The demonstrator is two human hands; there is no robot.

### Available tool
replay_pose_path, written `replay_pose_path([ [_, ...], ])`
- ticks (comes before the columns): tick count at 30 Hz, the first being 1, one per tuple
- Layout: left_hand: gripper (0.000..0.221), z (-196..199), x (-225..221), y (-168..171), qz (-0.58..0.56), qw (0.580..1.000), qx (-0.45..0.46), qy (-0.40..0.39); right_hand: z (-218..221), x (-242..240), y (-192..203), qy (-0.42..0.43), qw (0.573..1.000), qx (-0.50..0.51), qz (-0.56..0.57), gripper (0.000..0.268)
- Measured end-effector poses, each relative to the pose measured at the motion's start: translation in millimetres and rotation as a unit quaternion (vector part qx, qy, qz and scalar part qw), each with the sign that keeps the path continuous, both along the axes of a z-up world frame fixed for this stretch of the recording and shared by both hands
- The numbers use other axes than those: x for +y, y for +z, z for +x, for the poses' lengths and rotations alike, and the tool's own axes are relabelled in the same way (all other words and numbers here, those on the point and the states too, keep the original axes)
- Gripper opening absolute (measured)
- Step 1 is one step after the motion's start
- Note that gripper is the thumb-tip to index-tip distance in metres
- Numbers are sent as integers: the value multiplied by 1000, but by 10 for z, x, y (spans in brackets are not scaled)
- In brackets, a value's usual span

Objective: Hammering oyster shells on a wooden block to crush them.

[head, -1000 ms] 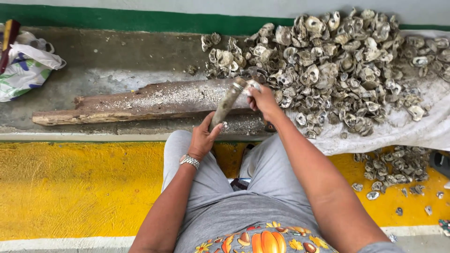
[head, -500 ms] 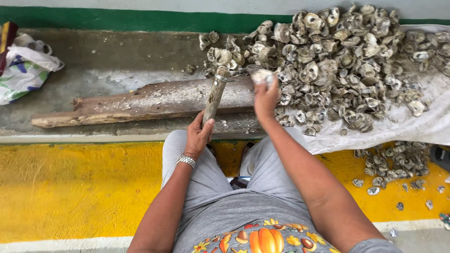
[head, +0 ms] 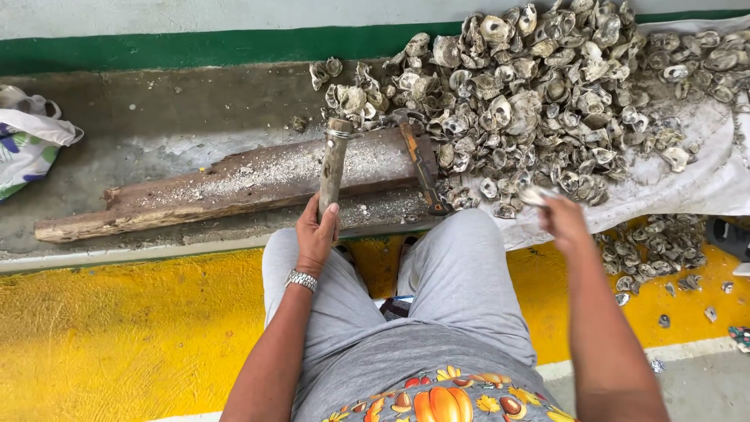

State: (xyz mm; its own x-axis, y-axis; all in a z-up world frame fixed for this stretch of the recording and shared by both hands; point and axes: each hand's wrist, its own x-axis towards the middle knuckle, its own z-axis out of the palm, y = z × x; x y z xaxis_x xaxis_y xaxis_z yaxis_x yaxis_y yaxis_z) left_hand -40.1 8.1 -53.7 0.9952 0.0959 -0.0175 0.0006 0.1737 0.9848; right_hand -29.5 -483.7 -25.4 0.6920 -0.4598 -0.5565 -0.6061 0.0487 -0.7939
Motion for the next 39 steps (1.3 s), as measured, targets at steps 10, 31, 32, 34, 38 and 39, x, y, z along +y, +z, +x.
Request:
replay_pose_path([
  [10,40,40,8,37,13,999,35,31,-582,-1737,-691,-370,919,-118,71,34],
  [31,46,95,-1,45,13,996,66,51,2519,-1130,-1040,243,870,49,-426,39],
  [32,47,111,3,24,15,996,69,50,2536,-1142,-1037,260,870,72,-413,44],
  [34,47,112,-20,0,15,996,73,49,2512,-1149,-958,277,868,96,-402,50],
  [38,49,84,-3,-5,18,996,78,41,2293,-860,-573,278,867,104,-399,51],
  [39,49,74,-14,-14,12,996,74,39,2196,-777,-426,247,887,95,-378,52],
])
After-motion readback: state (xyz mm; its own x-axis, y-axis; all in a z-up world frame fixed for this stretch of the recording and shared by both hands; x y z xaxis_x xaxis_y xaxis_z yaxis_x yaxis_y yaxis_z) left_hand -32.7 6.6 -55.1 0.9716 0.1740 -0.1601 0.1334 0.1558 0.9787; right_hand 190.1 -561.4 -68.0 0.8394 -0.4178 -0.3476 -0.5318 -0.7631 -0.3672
